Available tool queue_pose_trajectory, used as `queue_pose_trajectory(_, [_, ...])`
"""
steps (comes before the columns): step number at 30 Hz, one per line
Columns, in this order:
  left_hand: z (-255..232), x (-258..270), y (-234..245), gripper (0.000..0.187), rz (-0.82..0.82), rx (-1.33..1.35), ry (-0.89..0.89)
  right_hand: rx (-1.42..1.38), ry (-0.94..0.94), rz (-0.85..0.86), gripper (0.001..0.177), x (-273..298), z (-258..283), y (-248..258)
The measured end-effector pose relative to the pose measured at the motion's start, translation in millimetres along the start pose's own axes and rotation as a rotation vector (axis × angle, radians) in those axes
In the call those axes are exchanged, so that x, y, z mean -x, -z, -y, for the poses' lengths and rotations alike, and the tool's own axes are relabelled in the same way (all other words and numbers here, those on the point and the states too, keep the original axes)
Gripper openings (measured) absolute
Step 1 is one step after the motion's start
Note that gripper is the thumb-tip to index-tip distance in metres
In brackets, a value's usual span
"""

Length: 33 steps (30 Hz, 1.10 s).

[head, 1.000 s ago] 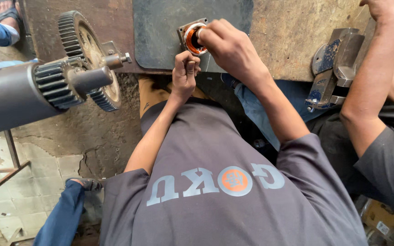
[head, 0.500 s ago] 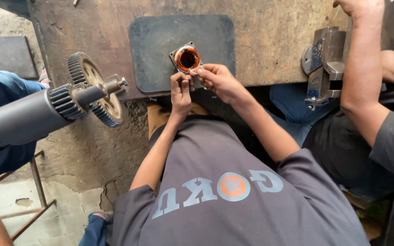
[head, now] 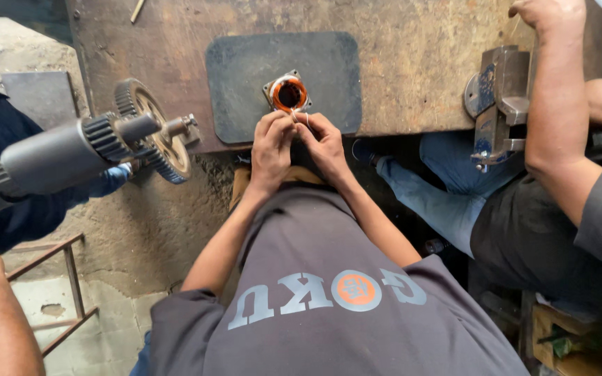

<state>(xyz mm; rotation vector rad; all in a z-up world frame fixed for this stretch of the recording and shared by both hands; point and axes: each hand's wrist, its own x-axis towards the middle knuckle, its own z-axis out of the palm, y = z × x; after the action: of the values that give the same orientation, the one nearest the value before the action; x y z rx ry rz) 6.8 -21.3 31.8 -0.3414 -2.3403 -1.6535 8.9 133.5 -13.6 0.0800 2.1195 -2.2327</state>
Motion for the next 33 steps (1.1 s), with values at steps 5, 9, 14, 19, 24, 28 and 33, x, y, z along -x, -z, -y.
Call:
queue_pose_trajectory(5, [-5, -28, 15, 0.020, 0.155, -0.195, -0.140, 0.112, 0.087, -0.076, 0.015, 3, -11, -2])
queue_pose_trajectory(9, [-9, -52, 28, 0.020, 0.117, -0.067, -0.059, -0.295, -0.074, -0.127, 0.012, -1, -18, -8])
queue_pose_trajectory(14, [-4, -52, 35, 0.019, 0.213, -0.167, -0.103, -0.598, -0.141, -0.108, 0.011, 0, -28, -7])
queue_pose_trajectory(19, [7, -50, 23, 0.015, 0.279, -0.230, -0.182, -0.589, -0.154, -0.158, 0.011, 2, -28, -5])
queue_pose_trajectory(24, [22, -46, 16, 0.023, 0.300, -0.376, -0.302, -0.422, -0.073, -0.234, 0.012, 8, -27, -12])
queue_pose_trajectory(28, [34, -38, -3, 0.029, 0.234, -0.500, -0.340, -0.191, -0.003, -0.311, 0.014, 11, -23, -16])
queue_pose_trajectory(33, [43, -35, -11, 0.033, 0.157, -0.451, -0.341, 0.028, 0.057, -0.387, 0.015, -4, -2, -15])
